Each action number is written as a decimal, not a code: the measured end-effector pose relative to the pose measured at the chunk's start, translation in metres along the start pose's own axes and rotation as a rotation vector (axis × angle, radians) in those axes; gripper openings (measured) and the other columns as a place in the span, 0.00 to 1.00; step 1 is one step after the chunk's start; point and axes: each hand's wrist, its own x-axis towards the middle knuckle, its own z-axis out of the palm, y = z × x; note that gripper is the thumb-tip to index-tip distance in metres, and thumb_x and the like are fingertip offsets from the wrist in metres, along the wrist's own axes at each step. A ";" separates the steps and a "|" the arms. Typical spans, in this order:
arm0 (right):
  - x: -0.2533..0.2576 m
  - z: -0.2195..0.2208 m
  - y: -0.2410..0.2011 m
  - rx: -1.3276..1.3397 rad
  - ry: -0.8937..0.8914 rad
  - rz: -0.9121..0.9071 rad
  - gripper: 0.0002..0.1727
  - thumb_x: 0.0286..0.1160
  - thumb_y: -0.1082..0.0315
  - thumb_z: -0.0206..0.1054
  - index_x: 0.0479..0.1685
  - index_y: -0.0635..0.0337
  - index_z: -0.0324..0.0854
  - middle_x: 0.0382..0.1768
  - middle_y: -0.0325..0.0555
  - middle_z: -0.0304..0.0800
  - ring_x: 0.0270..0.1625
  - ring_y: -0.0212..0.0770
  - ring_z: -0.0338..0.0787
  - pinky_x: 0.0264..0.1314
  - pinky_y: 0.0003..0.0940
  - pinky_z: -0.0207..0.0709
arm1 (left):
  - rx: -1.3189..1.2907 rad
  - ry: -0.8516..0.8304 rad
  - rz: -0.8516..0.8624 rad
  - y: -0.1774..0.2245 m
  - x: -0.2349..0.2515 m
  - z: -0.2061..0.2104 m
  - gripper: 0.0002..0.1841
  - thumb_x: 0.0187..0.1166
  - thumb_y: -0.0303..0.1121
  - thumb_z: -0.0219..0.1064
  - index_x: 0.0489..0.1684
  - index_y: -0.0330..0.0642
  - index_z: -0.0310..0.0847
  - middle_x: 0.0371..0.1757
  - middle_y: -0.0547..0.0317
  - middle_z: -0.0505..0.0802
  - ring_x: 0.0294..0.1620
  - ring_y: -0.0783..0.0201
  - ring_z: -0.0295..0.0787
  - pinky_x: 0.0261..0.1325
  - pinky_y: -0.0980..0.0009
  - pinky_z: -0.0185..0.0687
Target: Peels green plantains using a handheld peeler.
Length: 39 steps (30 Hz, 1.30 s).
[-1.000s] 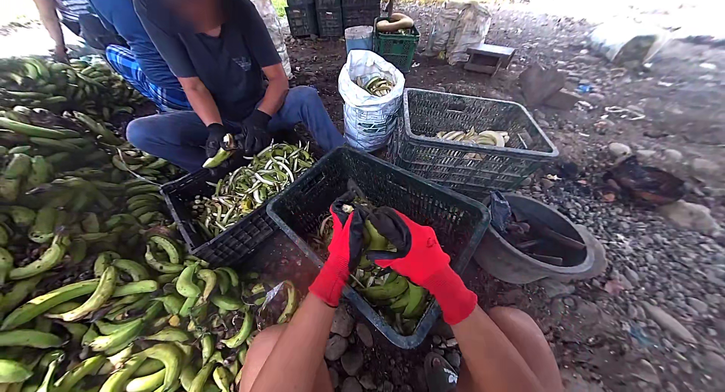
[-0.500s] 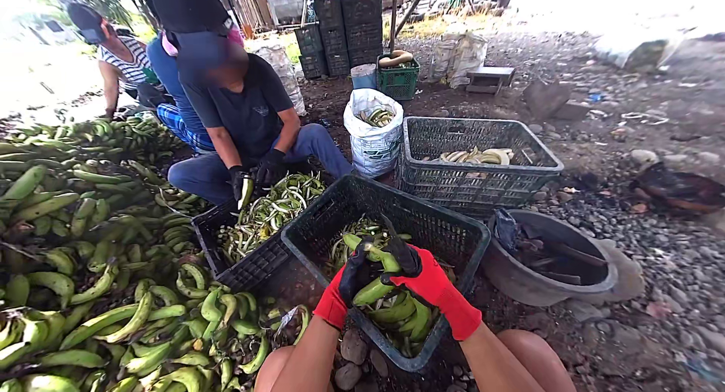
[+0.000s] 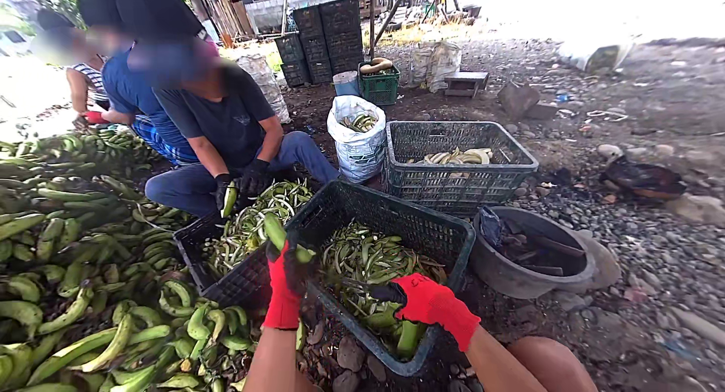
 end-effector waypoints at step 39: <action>0.005 -0.002 -0.018 -0.136 0.301 -0.092 0.33 0.84 0.52 0.58 0.91 0.38 0.63 0.74 0.56 0.82 0.81 0.57 0.77 0.90 0.74 0.25 | 0.090 -0.061 -0.334 -0.055 -0.049 0.049 0.18 0.96 0.37 0.44 0.69 0.34 0.72 0.47 0.49 0.84 0.41 0.64 0.82 0.46 0.67 0.82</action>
